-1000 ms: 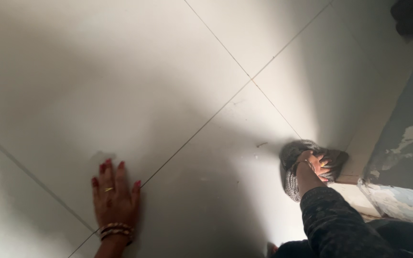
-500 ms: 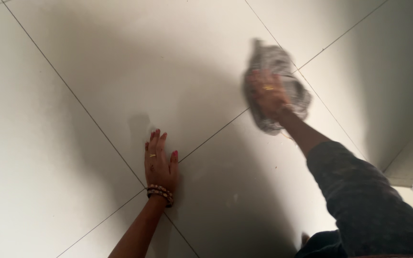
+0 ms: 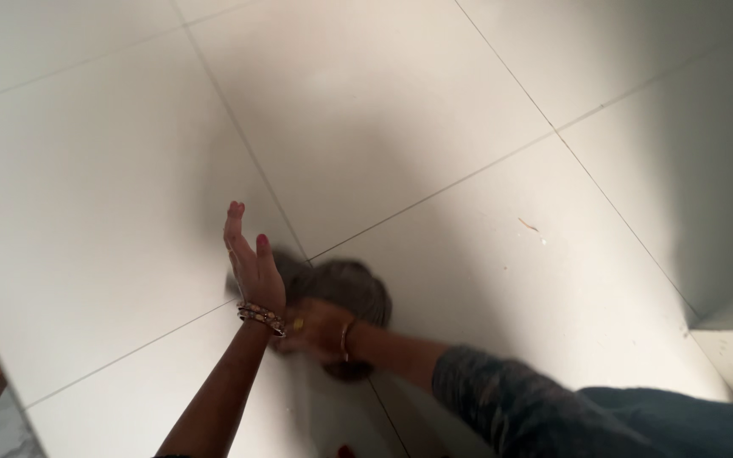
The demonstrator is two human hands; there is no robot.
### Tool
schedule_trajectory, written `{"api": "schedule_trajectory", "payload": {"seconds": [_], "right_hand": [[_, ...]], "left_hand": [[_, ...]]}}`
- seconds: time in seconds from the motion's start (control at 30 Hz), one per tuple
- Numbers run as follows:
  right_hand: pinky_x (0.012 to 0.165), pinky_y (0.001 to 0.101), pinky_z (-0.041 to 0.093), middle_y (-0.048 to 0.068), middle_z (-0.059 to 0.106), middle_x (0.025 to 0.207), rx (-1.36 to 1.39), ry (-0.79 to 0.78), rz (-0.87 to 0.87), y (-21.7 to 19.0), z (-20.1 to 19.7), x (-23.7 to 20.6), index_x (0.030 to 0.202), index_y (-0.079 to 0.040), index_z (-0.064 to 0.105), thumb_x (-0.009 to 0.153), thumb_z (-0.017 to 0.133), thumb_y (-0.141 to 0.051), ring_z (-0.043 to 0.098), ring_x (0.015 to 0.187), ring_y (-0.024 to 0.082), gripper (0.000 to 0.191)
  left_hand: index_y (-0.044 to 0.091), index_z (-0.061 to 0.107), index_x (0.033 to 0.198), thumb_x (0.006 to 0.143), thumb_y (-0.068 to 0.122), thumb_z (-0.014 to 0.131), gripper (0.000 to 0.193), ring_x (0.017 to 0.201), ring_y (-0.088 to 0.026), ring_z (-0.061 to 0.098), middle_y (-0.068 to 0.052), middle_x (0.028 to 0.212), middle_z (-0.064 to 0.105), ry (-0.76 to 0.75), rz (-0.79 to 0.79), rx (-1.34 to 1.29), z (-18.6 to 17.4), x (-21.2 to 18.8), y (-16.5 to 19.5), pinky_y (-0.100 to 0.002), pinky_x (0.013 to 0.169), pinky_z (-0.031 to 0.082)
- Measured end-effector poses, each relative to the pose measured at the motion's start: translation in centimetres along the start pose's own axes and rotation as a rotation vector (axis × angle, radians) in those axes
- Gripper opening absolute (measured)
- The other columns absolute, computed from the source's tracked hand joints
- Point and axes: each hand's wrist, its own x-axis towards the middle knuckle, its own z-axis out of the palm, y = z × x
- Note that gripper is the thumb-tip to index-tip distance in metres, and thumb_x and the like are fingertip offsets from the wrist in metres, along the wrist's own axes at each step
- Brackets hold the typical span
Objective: The person unfolds a gray cloth, kneels, and wipes the tiled floor by hand, moving along the tiles and around a floor mat. They then carry the cloth to an outdoor tap, rinse and wring it out, and walk back inside holding the wet cloth.
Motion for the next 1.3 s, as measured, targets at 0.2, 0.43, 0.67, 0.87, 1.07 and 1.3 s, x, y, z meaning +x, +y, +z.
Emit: {"api": "schedule_trajectory", "payload": {"seconds": [0.2, 0.43, 0.67, 0.87, 1.07, 1.3], "right_hand": [[0.112, 0.0361, 0.05, 0.006, 0.073, 0.125, 1.249, -0.07, 0.196, -5.4, 3.8, 1.3, 0.106, -0.008, 0.073, 0.079, 0.055, 0.01, 0.066, 0.126, 0.026, 0.038], [0.122, 0.0372, 0.038, 0.011, 0.055, 0.148, 1.79, 0.035, 0.205, 4.1, -5.4, 4.2, 0.138, -0.002, 0.059, 0.078, 0.047, 0.002, 0.05, 0.141, 0.024, 0.061], [0.114, 0.076, 0.017, 0.001, 0.035, 0.164, 0.082, -0.113, 0.597, 2.9, -9.5, 6.1, 0.152, -0.036, 0.044, 0.091, 0.056, -0.045, 0.023, 0.152, 0.04, 0.063], [0.111, 0.0825, -0.005, 0.007, 0.028, 0.167, -0.174, -0.29, 0.235, -0.5, -4.9, 8.7, 0.149, -0.04, 0.046, 0.087, 0.053, -0.069, 0.004, 0.155, 0.044, 0.068], [0.121, 0.072, 0.0, -0.005, 0.039, 0.162, -0.428, -0.082, 0.131, 10.5, -3.6, 16.0, 0.156, -0.03, 0.049, 0.095, 0.049, -0.06, 0.011, 0.159, 0.032, 0.068], [0.117, 0.0746, 0.001, 0.004, 0.036, 0.165, -0.345, 0.033, 0.488, 35.0, -8.3, 19.7, 0.154, -0.031, 0.045, 0.097, 0.044, -0.064, 0.013, 0.157, 0.032, 0.066]], "left_hand": [[0.001, 0.03, 0.159, 0.112, 0.044, 0.034, 0.064, 0.157, -0.035, 0.029, -0.018, 0.166, 0.034, 0.154, -0.075, -0.015, -3.8, -0.3, -0.2, -0.05, 0.128, 0.024], [-0.001, 0.028, 0.159, 0.109, 0.043, 0.038, 0.067, 0.159, -0.033, 0.024, -0.018, 0.168, 0.03, 0.298, -0.128, -0.16, -9.7, 1.1, 1.3, -0.049, 0.129, 0.02], [0.001, 0.029, 0.158, 0.109, 0.031, 0.037, 0.058, 0.157, -0.032, 0.025, -0.017, 0.166, 0.03, 0.345, -0.272, -0.128, -10.8, 1.2, 0.1, -0.048, 0.127, 0.022], [0.004, 0.032, 0.158, 0.11, 0.025, 0.036, 0.052, 0.157, -0.033, 0.029, -0.014, 0.165, 0.035, 0.237, -0.269, 0.042, -8.6, 0.0, -3.6, -0.05, 0.128, 0.019], [0.013, 0.042, 0.154, 0.104, 0.024, 0.05, 0.052, 0.157, -0.027, 0.031, -0.01, 0.162, 0.043, 0.027, -0.144, 0.491, -3.6, -0.5, -8.5, -0.052, 0.131, 0.014], [0.01, 0.027, 0.161, 0.102, 0.037, 0.049, 0.069, 0.156, -0.028, 0.019, -0.012, 0.168, 0.025, -0.425, 0.04, 0.622, 7.3, 3.9, -9.6, -0.051, 0.125, 0.011]]}}
